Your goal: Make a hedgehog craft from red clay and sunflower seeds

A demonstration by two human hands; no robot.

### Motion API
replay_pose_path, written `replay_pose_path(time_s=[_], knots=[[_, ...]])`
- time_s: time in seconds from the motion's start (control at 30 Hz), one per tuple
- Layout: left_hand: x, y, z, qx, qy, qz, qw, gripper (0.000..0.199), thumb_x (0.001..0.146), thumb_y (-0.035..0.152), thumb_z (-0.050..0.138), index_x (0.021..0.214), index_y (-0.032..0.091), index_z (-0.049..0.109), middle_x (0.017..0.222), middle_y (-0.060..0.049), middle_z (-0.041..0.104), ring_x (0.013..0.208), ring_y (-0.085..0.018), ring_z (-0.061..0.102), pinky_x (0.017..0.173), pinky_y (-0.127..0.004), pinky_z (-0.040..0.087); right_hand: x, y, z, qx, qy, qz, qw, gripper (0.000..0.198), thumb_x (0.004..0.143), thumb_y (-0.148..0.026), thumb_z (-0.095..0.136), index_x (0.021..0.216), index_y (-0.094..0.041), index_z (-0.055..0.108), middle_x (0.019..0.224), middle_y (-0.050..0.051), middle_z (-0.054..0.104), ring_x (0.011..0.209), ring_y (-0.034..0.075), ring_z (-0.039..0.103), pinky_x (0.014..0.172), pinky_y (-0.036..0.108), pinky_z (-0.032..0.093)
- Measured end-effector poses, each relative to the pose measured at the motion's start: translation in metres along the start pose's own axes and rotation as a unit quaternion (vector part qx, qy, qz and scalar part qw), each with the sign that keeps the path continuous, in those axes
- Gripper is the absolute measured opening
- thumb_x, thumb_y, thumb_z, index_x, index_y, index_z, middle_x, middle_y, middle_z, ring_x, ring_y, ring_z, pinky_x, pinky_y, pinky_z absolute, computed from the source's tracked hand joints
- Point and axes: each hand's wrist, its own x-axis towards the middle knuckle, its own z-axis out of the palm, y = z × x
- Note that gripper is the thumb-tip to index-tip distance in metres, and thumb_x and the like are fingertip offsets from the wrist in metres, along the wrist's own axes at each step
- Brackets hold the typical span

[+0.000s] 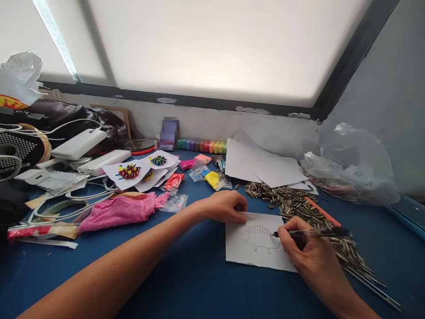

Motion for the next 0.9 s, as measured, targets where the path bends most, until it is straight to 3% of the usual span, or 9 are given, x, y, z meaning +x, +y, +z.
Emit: replay_pose_path(time_s=[0.3, 0.53, 0.9], knots=[[0.000, 0.000, 0.000, 0.004, 0.000, -0.003, 1.000, 0.015, 0.074, 0.031, 0.060, 0.083, 0.018, 0.061, 0.078, 0.001, 0.059, 0.066, -0.011, 0.048, 0.055, -0.024, 0.033, 0.001, 0.000, 0.001, 0.000, 0.006, 0.000, 1.000, 0.028, 0.080, -0.044, 0.046, 0.060, -0.024, 0.049, 0.044, -0.005, 0.043, 0.039, 0.011, 0.038, 0.037, 0.022, 0.030], [0.000, 0.000, 0.000, 0.004, -0.003, 0.001, 1.000, 0.014, 0.074, 0.030, 0.060, 0.082, 0.018, 0.060, 0.077, 0.000, 0.058, 0.065, -0.011, 0.047, 0.055, -0.024, 0.032, 0.004, -0.003, -0.003, 0.032, 0.012, 0.038, 0.999, 0.028, 0.078, -0.044, 0.045, 0.058, -0.024, 0.047, 0.041, -0.006, 0.039, 0.035, 0.011, 0.037, 0.034, 0.022, 0.029], [0.000, -0.002, 0.000, 0.004, -0.016, 0.005, 1.000, 0.015, 0.074, 0.030, 0.058, 0.083, 0.018, 0.060, 0.075, 0.000, 0.058, 0.064, -0.010, 0.047, 0.055, -0.025, 0.032, 0.000, 0.013, 0.003, 0.023, 0.027, 0.017, 0.999, 0.027, 0.083, -0.043, 0.046, 0.063, -0.024, 0.047, 0.045, -0.007, 0.041, 0.039, 0.011, 0.037, 0.038, 0.022, 0.028]])
